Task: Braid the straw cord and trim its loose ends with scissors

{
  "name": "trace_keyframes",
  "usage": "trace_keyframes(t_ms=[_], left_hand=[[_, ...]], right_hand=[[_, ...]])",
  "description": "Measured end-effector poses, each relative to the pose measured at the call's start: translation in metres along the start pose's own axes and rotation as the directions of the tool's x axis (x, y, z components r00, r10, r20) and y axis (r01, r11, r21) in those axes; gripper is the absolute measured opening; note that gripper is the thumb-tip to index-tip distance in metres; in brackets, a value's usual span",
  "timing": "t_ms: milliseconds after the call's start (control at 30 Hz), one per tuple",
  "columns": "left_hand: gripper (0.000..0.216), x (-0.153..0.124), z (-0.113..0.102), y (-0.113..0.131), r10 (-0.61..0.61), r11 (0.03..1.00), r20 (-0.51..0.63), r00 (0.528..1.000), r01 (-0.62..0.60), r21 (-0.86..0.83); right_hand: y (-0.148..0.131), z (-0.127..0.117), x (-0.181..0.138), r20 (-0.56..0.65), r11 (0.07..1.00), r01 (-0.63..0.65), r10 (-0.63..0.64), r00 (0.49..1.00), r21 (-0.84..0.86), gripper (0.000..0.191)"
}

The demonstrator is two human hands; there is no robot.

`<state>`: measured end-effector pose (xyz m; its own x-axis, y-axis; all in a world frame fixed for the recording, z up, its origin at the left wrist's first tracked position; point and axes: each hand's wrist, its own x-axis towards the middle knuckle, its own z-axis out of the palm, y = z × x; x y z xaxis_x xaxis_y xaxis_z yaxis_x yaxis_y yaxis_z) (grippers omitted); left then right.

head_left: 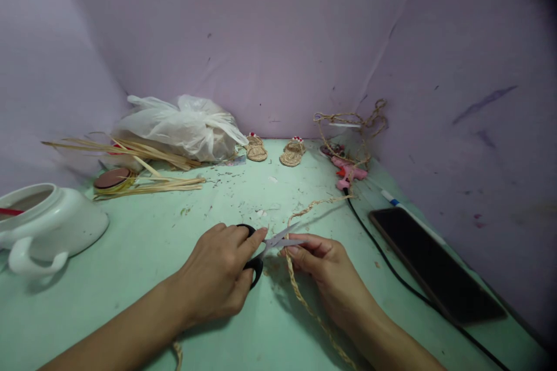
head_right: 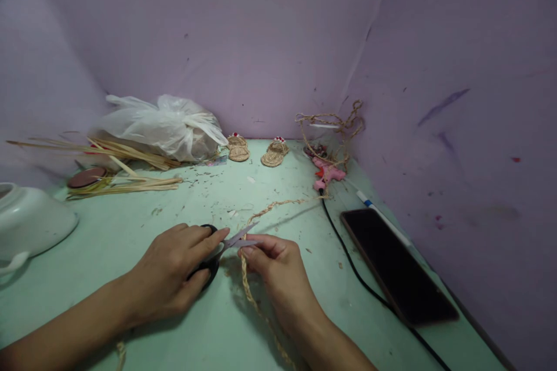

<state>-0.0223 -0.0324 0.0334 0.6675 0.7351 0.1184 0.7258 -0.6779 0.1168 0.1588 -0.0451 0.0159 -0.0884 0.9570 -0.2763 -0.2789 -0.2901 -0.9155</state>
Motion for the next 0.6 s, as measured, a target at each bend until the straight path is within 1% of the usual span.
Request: trace_keyframes(t_ms=[100, 200, 300, 467, 600], left_hand=[[0.055, -0.0003, 0.0019, -0.0007, 0.001, 1.0, 0.047, 0.999, 0.0, -0.022], [0.055, -0.0018, 0.0023, -0.0001, -0.015, 0.999, 0.092, 0.996, 0.019, -0.048], [0.054, -0.0033, 0.0003, 0.0021, -0.027, 0.998, 0.133, 0.991, 0.034, -0.052], [0.055, -0.0036, -0.0027, 0.0066, -0.065, 0.998, 0.173, 0.983, 0.063, 0.014], [0.058, -0.0029, -0.0003, 0.0077, -0.073, 0.997, 0.19, 0.979, 0.064, 0.053]], right_hand=[[-0.0016, 0.001, -0.0002, -0.006, 0.999, 0.03, -0.03, 1.0, -0.03, 0.015], [-0.0037, 0.0031, -0.0012, -0.029, 0.993, 0.07, -0.073, 0.997, -0.099, 0.013], [-0.0048, 0.0056, -0.0027, -0.037, 0.986, 0.075, -0.081, 0.996, -0.147, 0.011], [-0.0035, 0.0072, -0.0045, -0.046, 0.986, 0.062, -0.07, 0.996, -0.154, 0.014], [-0.0024, 0.0075, -0.0056, -0.064, 0.983, 0.075, -0.087, 0.994, -0.169, 0.013]])
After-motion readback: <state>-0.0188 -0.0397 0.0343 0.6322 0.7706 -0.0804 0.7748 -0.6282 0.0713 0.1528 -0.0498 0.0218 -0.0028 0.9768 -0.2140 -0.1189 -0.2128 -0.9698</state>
